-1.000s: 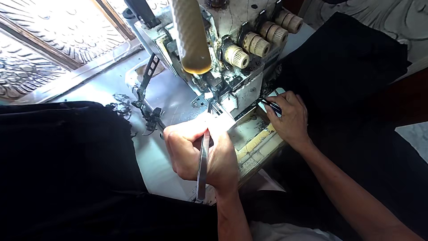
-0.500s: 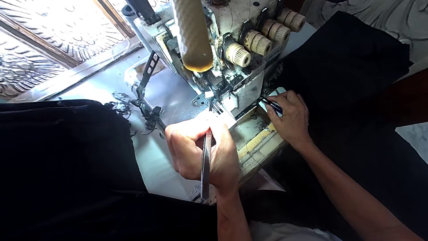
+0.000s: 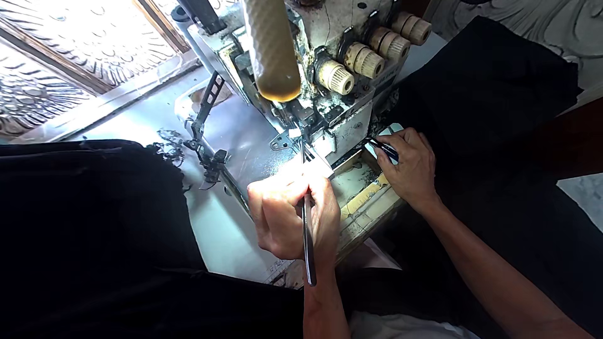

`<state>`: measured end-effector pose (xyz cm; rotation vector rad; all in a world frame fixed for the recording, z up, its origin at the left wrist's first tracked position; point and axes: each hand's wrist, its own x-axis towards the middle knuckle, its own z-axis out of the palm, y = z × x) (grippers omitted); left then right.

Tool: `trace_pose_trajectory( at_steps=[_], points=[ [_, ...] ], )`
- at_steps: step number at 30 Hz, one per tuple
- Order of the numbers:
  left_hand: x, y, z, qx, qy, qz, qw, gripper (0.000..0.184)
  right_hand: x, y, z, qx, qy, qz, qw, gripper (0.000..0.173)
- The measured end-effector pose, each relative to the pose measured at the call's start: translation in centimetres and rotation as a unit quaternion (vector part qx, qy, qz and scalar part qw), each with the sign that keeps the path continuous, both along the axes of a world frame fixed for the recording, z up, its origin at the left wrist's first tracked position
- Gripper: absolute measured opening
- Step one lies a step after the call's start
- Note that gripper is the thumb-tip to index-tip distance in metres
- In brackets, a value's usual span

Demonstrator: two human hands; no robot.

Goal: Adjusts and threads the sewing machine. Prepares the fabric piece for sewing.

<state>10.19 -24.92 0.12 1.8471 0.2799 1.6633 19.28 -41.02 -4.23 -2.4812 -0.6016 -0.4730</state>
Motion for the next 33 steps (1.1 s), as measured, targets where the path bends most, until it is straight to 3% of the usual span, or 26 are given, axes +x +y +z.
trace_pose_trajectory(
  at_steps=[15,33],
  points=[
    [0.1,-0.1,1.2,-0.072,-0.003,-0.015,0.997,0.013,0.0,0.0,0.0,0.003,-0.004,0.001,1.0,0.028],
    [0.0,0.0,1.3,-0.072,0.016,-0.002,0.997,0.014,-0.1,0.0,0.1,0.001,0.003,0.004,1.0,0.029]
  ],
)
